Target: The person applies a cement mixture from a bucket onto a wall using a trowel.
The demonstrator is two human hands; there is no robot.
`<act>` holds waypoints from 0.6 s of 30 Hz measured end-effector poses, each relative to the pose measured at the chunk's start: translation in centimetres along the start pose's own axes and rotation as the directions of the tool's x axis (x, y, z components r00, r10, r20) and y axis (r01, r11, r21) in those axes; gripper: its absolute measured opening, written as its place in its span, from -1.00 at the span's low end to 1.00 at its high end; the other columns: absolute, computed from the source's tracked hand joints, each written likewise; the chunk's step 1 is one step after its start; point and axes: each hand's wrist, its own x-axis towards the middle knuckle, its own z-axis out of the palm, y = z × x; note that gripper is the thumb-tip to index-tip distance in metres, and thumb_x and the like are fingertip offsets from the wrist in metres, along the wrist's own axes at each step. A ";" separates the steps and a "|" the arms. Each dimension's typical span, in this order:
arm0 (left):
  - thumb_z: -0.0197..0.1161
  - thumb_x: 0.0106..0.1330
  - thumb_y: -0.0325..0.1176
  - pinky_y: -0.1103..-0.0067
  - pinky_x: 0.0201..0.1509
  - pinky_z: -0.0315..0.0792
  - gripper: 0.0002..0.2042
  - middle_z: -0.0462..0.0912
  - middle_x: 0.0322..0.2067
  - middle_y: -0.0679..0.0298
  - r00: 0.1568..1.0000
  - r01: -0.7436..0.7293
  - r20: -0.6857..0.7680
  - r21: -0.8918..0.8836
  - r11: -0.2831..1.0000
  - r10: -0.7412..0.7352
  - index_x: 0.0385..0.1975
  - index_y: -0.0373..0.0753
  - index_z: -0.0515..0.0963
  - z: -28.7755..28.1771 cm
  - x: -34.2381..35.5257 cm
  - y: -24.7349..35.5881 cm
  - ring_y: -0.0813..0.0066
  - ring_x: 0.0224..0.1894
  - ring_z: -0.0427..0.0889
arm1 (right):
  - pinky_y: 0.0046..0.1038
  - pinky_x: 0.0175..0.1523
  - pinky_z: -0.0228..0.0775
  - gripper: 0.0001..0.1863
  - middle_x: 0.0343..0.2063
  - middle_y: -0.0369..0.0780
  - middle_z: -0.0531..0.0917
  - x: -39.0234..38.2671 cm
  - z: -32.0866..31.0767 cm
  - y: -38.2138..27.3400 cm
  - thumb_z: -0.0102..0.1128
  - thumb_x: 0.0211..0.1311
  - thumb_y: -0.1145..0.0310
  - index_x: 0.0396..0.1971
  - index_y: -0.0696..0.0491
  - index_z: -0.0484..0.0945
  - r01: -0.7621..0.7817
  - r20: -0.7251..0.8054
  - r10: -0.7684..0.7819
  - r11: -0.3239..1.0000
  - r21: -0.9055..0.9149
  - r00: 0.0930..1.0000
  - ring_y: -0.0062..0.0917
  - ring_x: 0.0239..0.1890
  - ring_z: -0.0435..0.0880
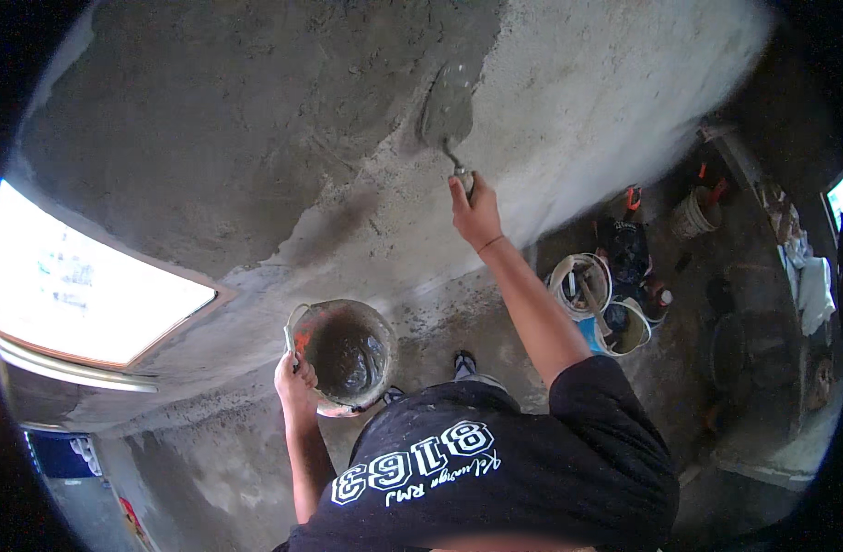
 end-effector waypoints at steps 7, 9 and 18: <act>-0.03 0.32 -0.25 0.68 -0.71 -0.05 -0.79 0.14 -0.77 0.49 0.999 0.006 -0.041 -0.037 0.999 -0.007 -0.53 -0.17 0.35 -1.7 0.5 0.4 0.71 -0.76 0.07 | -0.39 -0.61 0.24 -0.52 -0.77 -0.17 0.46 -8.4 0.6 2.8 -0.01 0.27 0.01 -0.42 0.23 0.38 -0.223 0.111 0.209 0.966 0.132 0.971 -0.54 -0.73 0.46; -0.03 0.31 -0.25 0.68 -0.71 -0.05 -0.79 0.14 -0.77 0.49 0.999 0.011 -0.051 -0.030 1.000 -0.012 -0.53 -0.17 0.35 -2.0 0.6 0.8 0.71 -0.76 0.07 | -0.45 -0.63 0.23 -0.53 -0.79 -0.24 0.43 -6.2 0.3 -0.5 -0.04 0.29 0.00 -0.41 0.20 0.36 -0.220 0.071 0.209 0.940 0.262 0.975 -0.60 -0.74 0.44; -0.04 0.31 -0.26 0.69 -0.71 -0.06 -0.81 0.13 -0.77 0.50 1.000 0.007 -0.022 -0.017 1.000 -0.008 -0.51 -0.17 0.35 -2.6 1.8 0.9 0.72 -0.77 0.06 | -0.54 -0.73 0.15 -0.58 -0.80 -0.34 0.34 1.6 -0.6 -2.5 -0.10 0.31 -0.06 -0.43 0.04 0.26 -0.242 0.000 0.258 0.903 0.355 0.966 -0.64 -0.85 0.30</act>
